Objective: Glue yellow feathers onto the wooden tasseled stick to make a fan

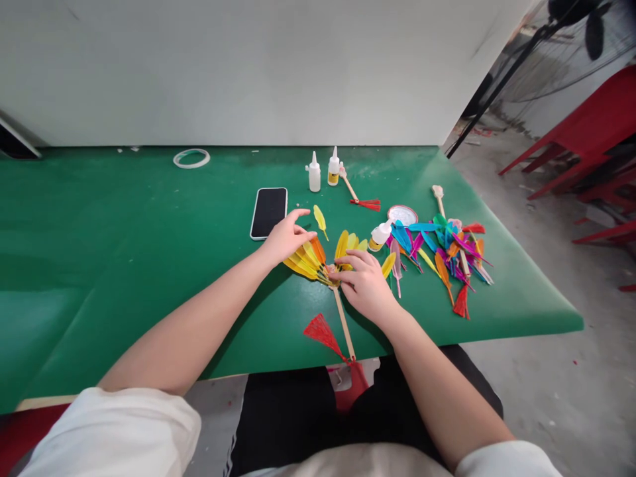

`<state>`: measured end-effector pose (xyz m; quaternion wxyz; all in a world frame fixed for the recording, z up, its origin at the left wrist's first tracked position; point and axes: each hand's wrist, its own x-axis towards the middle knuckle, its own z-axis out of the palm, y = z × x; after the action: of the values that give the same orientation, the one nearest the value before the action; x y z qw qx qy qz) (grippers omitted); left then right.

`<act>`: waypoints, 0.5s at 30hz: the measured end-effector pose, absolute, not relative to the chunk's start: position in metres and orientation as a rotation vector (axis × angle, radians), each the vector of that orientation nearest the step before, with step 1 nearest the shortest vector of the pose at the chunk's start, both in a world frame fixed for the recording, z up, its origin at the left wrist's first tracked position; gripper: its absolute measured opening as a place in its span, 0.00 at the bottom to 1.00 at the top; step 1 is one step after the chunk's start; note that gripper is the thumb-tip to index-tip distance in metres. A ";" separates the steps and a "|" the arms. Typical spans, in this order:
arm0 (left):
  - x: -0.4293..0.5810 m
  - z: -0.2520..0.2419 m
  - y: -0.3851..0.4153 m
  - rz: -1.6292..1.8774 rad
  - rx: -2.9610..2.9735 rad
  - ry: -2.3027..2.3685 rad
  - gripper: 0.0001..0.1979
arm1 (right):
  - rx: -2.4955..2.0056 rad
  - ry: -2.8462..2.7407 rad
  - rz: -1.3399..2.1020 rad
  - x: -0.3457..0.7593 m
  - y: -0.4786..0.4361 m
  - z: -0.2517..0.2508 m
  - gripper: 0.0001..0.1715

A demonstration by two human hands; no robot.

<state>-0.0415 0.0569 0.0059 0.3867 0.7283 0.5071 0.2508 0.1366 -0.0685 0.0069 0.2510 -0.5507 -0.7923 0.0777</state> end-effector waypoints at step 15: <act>-0.038 -0.001 0.059 0.638 1.855 1.250 0.29 | -1.513 -2.137 0.209 0.134 -0.068 0.006 0.16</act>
<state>-0.0377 0.0587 -0.0009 0.3966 0.7322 0.4932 0.2518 0.1337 -0.0685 0.0061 0.2546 -0.5569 -0.7868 0.0768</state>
